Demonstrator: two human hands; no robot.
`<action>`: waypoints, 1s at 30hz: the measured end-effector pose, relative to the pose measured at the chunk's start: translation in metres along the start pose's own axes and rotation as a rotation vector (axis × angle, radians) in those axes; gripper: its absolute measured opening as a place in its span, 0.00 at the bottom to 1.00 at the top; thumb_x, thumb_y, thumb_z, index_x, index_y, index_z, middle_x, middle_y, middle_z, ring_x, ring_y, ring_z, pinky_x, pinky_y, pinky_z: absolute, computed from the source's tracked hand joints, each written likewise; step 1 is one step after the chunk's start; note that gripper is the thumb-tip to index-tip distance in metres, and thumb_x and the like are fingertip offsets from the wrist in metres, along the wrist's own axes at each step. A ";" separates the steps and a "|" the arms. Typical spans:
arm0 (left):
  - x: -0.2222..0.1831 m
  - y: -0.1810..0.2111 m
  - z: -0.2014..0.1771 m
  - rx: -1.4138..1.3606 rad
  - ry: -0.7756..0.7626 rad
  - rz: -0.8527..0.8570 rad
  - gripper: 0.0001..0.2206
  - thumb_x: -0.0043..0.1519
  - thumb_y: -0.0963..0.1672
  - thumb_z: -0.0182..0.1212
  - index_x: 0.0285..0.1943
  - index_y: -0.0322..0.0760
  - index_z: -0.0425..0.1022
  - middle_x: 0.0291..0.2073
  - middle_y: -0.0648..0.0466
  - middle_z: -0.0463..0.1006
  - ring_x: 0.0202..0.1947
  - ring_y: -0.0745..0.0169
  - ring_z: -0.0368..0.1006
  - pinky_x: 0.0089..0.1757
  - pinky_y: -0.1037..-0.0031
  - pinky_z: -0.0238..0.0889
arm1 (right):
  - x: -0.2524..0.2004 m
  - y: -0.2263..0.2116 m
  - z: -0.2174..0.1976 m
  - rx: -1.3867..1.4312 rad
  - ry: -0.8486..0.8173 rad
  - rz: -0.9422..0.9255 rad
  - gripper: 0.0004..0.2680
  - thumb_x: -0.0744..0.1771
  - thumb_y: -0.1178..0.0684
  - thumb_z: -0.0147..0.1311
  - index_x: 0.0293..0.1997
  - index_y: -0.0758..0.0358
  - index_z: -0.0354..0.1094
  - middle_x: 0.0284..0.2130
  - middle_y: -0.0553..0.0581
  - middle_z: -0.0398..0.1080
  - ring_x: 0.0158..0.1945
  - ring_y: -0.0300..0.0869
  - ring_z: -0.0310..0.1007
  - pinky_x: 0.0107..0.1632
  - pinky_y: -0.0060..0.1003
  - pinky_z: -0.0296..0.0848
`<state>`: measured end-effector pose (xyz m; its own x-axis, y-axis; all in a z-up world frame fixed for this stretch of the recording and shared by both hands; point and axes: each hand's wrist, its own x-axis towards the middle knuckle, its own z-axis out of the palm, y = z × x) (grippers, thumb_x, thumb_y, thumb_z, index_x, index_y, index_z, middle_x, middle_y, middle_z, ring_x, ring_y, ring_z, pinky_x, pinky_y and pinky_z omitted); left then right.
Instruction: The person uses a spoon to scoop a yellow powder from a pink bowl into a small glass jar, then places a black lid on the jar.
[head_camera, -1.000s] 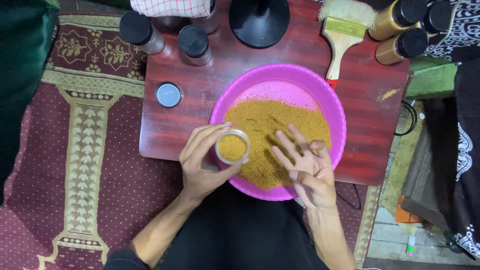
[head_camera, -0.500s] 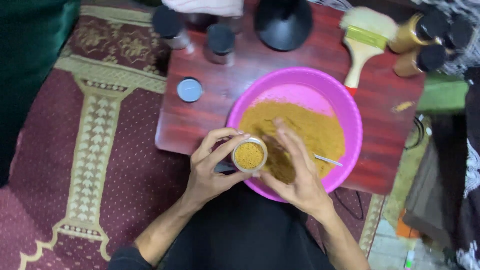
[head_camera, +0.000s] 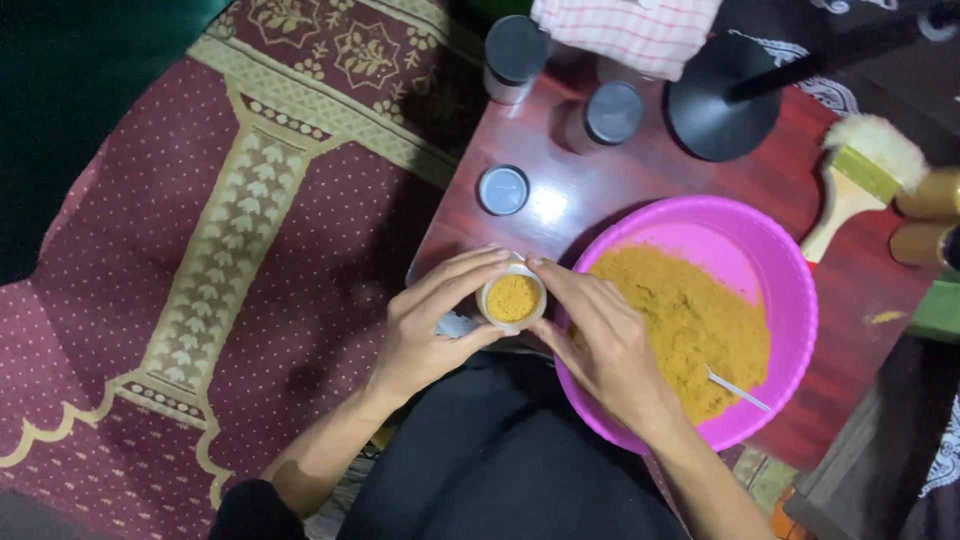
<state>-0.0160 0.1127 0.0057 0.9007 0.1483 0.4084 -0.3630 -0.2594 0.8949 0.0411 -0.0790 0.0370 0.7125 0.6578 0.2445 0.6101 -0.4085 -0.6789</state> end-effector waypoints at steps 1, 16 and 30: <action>-0.004 -0.011 -0.001 -0.001 0.004 -0.004 0.24 0.51 0.37 0.78 0.57 0.29 0.78 0.54 0.42 0.81 0.56 0.38 0.79 0.55 0.55 0.72 | -0.001 0.007 0.007 0.000 -0.005 0.000 0.18 0.64 0.60 0.64 0.62 0.70 0.68 0.52 0.65 0.75 0.52 0.56 0.78 0.50 0.48 0.77; -0.011 -0.036 -0.001 -0.038 -0.073 -0.110 0.26 0.51 0.38 0.76 0.60 0.33 0.75 0.56 0.46 0.80 0.57 0.44 0.77 0.56 0.57 0.70 | -0.006 0.018 0.019 -0.352 -0.111 0.008 0.22 0.63 0.57 0.66 0.65 0.64 0.67 0.48 0.58 0.76 0.54 0.48 0.76 0.54 0.44 0.70; -0.008 -0.046 -0.001 -0.044 -0.071 -0.095 0.25 0.52 0.38 0.76 0.59 0.32 0.75 0.57 0.45 0.80 0.56 0.45 0.78 0.55 0.59 0.71 | 0.002 0.024 0.025 -0.454 -0.133 0.001 0.23 0.63 0.55 0.66 0.65 0.64 0.66 0.42 0.57 0.77 0.57 0.45 0.75 0.56 0.42 0.66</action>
<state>-0.0070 0.1245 -0.0391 0.9457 0.1016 0.3088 -0.2838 -0.2049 0.9367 0.0481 -0.0719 0.0041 0.6807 0.7205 0.1326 0.7203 -0.6252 -0.3003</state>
